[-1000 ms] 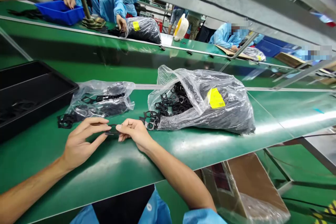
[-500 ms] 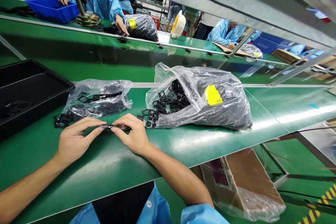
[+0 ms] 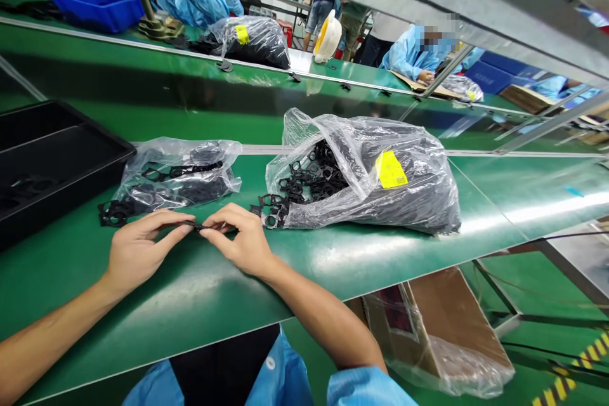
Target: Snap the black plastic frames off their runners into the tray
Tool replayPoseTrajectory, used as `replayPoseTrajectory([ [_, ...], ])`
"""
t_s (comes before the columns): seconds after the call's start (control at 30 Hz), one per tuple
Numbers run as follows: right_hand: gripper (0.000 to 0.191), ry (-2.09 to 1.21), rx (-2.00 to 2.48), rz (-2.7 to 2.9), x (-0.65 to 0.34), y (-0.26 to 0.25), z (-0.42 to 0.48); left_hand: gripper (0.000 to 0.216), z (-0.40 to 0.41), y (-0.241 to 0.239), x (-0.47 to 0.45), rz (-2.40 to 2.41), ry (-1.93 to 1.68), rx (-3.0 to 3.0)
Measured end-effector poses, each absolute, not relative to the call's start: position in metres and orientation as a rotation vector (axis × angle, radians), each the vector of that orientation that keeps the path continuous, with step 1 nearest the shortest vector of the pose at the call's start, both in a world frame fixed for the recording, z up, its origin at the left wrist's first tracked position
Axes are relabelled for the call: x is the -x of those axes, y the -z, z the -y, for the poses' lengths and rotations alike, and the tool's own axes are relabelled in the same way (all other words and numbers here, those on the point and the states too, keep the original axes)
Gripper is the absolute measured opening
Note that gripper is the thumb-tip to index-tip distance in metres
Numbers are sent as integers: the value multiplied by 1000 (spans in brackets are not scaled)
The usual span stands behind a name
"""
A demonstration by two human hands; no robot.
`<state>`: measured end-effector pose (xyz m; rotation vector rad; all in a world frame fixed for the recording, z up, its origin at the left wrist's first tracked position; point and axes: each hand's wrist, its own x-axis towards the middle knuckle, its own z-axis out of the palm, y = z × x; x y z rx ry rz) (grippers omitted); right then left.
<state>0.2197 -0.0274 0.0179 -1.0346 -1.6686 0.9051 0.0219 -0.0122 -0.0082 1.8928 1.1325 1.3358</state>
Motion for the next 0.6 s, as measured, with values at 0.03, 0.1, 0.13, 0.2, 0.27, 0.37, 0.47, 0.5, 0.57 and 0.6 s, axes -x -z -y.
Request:
replayPoseTrajectory([
  [0.03, 10, -930, 1044, 1665, -219, -17, 28, 8, 12, 9, -22, -1158, -1332, -1857],
  [0.1, 9, -939, 1056, 1670, -218, -15, 28, 9, 12, 9, -22, -1176, -1323, -1804],
  [0.13, 8, -922, 1062, 1673, -218, -15, 28, 8, 12, 9, -22, -1162, -1322, -1799],
  [0.2, 8, -873, 1076, 1676, -219, -13, 27, 6, 11, 8, -22, -1108, -1327, -1834],
  [0.27, 9, -852, 1079, 1682, -219, -14, 26, 4, 10, 5, -21, -1065, -1340, -1885],
  [0.37, 9, -852, 1068, 1699, -220, -17, 25, 5, 10, -1, -22, -1078, -1347, -1915],
  [0.47, 10, -811, 1044, 1722, -221, -21, 22, 13, 10, -3, -24, -1123, -1320, -1863],
  [0.5, 10, -790, 1040, 1729, -220, -22, 20, 15, 9, -3, -25, -1120, -1308, -1839],
  [0.57, 10, -768, 1041, 1742, -219, -22, 18, 16, 8, -1, -25, -1106, -1292, -1797],
  [0.6, 10, -766, 1047, 1739, -218, -22, 17, 16, 7, -1, -26, -1100, -1294, -1777],
])
